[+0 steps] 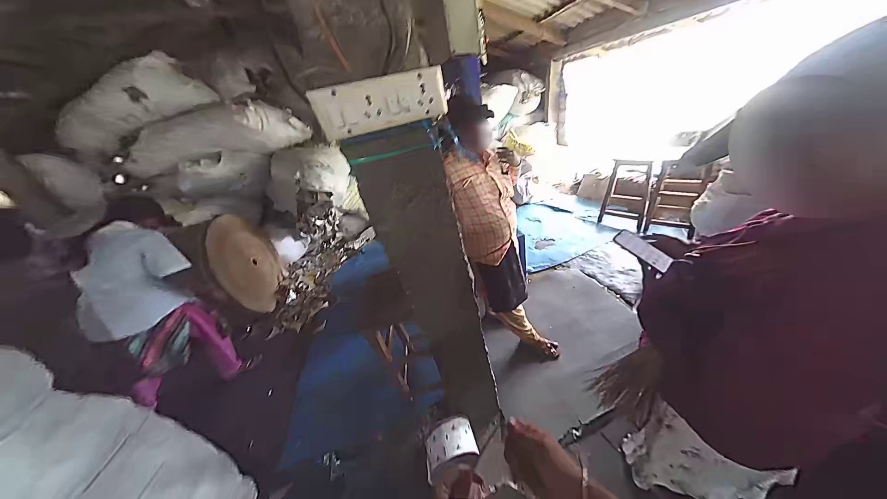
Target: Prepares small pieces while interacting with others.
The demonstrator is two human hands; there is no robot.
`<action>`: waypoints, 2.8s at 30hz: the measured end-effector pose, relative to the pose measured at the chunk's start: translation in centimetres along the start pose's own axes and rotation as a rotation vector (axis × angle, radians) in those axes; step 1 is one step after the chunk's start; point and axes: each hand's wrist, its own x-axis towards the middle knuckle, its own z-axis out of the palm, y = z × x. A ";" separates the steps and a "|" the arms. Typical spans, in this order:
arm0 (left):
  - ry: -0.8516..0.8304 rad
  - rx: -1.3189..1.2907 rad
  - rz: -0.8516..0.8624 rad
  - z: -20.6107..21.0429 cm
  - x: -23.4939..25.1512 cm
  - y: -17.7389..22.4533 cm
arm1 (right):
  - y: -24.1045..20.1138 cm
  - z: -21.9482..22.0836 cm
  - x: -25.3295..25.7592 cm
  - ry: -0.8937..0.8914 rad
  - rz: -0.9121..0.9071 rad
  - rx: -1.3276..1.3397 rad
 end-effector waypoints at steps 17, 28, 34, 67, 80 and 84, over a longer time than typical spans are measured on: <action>0.435 -0.693 -0.363 -7.7 -0.5 2.4 | 5.1 5.0 1.6 -0.241 -0.221 -1.595; -0.338 0.044 -0.092 -8.2 -0.7 -3.9 | 7.7 8.0 0.6 -0.184 -0.389 -1.326; -0.473 -0.177 -0.138 -9.0 -1.6 -3.4 | 8.9 7.0 1.1 0.001 -0.814 -1.514; 0.118 -0.276 -0.040 1.4 -2.7 0.5 | 2.9 1.5 -1.5 -0.234 -0.494 -1.194; 0.023 -0.308 -0.123 5.4 -4.9 1.0 | 1.3 -1.8 -3.9 -0.167 -0.560 -1.153; 0.188 -0.038 -0.030 6.0 -5.8 -0.2 | 1.0 -2.4 -4.5 -0.168 -0.312 -1.045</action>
